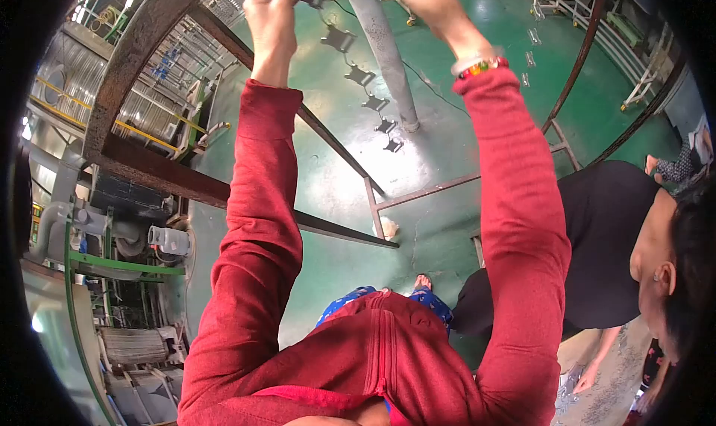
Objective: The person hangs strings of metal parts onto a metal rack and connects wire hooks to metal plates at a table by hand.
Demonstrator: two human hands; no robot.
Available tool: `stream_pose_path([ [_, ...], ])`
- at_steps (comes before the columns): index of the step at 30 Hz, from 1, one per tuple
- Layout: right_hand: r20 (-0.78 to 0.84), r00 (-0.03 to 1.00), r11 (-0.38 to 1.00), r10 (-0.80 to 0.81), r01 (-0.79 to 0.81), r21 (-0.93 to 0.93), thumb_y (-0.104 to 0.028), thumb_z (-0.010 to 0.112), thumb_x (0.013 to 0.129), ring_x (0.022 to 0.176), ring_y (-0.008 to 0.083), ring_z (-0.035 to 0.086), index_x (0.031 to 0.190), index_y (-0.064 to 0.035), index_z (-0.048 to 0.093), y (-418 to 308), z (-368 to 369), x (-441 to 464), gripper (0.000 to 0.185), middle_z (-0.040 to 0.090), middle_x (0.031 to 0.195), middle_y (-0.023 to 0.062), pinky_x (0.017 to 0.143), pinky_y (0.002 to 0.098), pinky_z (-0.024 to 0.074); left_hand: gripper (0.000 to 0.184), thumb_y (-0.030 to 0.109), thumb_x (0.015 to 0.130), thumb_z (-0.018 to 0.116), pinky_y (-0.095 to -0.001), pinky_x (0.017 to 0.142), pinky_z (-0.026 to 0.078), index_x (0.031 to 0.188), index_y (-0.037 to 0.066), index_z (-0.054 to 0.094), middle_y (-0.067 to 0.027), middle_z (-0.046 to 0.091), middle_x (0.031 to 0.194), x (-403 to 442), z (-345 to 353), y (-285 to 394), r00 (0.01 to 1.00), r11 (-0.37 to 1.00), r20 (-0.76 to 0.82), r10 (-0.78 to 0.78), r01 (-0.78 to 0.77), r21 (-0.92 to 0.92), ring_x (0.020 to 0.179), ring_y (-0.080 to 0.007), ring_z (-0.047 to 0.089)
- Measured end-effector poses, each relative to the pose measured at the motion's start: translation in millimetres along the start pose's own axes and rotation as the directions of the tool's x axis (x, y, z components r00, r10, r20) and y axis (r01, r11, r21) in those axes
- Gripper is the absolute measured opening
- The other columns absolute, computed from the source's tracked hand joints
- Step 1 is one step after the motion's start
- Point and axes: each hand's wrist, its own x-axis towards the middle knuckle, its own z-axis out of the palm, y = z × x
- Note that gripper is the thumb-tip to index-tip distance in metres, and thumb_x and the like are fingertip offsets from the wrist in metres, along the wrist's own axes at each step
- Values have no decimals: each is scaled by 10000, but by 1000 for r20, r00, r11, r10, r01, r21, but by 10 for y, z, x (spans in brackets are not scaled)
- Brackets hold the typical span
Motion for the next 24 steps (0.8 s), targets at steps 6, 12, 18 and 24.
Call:
stream_pose_path([
  [6,-33,999,950,-40,27,-312,-213,628,839,876,115,549,1239,-81,508,106,-7,-167,438,637,980,6,718,267,430,101,51,867,560,-241,731,465,944,-6,591,-72,648,846,-207,85,-100,995,995,92,-27,36,-89,805,-124,594],
  [12,26,997,950,-69,74,-302,-46,595,822,899,67,572,1260,-61,491,171,48,-429,450,648,1049,23,689,206,440,89,16,848,595,-235,709,484,926,-17,625,-45,660,858,-551,211,-71,991,999,134,-10,4,44,772,-85,589],
  [18,-103,994,989,-28,12,-148,47,552,801,897,80,582,1142,-13,580,108,199,-691,347,652,1012,51,748,212,466,115,56,803,649,-227,662,498,903,5,670,-59,666,804,-742,413,-196,1000,997,0,-19,19,80,728,-95,621],
  [24,-233,972,987,-39,0,-163,-30,674,791,875,107,595,1025,7,619,79,248,-660,243,644,956,45,791,248,485,119,110,753,663,-286,641,509,832,25,691,-117,660,781,-683,452,-76,997,992,45,68,-72,102,693,-183,639],
])
